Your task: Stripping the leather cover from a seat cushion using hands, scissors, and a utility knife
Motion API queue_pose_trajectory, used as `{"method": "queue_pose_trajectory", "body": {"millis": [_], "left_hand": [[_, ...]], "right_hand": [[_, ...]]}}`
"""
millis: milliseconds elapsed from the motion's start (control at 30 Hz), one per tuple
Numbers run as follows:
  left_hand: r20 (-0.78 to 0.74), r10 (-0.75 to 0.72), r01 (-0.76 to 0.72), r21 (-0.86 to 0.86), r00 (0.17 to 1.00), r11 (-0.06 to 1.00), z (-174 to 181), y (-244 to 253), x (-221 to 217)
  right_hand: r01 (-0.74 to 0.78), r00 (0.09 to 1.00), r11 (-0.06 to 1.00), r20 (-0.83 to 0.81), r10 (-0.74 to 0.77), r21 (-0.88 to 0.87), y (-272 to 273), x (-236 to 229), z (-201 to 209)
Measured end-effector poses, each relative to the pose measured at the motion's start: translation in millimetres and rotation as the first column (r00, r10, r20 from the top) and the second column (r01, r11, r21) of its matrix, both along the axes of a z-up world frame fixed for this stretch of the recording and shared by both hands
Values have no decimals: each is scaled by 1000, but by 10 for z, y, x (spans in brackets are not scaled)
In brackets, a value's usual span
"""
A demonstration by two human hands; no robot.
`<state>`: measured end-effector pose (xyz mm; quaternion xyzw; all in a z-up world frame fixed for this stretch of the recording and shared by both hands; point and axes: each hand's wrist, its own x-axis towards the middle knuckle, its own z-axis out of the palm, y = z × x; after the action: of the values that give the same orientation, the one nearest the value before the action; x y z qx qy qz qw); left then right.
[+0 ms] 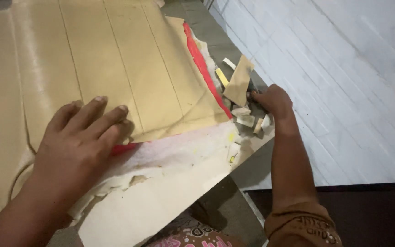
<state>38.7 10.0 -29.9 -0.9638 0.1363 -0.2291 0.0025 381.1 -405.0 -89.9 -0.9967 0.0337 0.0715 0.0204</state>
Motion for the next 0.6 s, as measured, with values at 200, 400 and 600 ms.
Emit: {"method": "queue_pose_trajectory", "body": {"millis": [200,400,600], "left_hand": [[161,47,-47,-6,986,999,-141,-226,-166],[-398,23,-227,-474,917,851,-806,-796,-984],[-186,-646,-652,35,740,-757,-1709,-468,-1068]], "right_hand": [[-124,983,983,-117,140,134,-64,-34,70],[-293,956,912,98,277,287,261,-364,412],[-256,967,781,138,216,570,1494,-413,311]]}}
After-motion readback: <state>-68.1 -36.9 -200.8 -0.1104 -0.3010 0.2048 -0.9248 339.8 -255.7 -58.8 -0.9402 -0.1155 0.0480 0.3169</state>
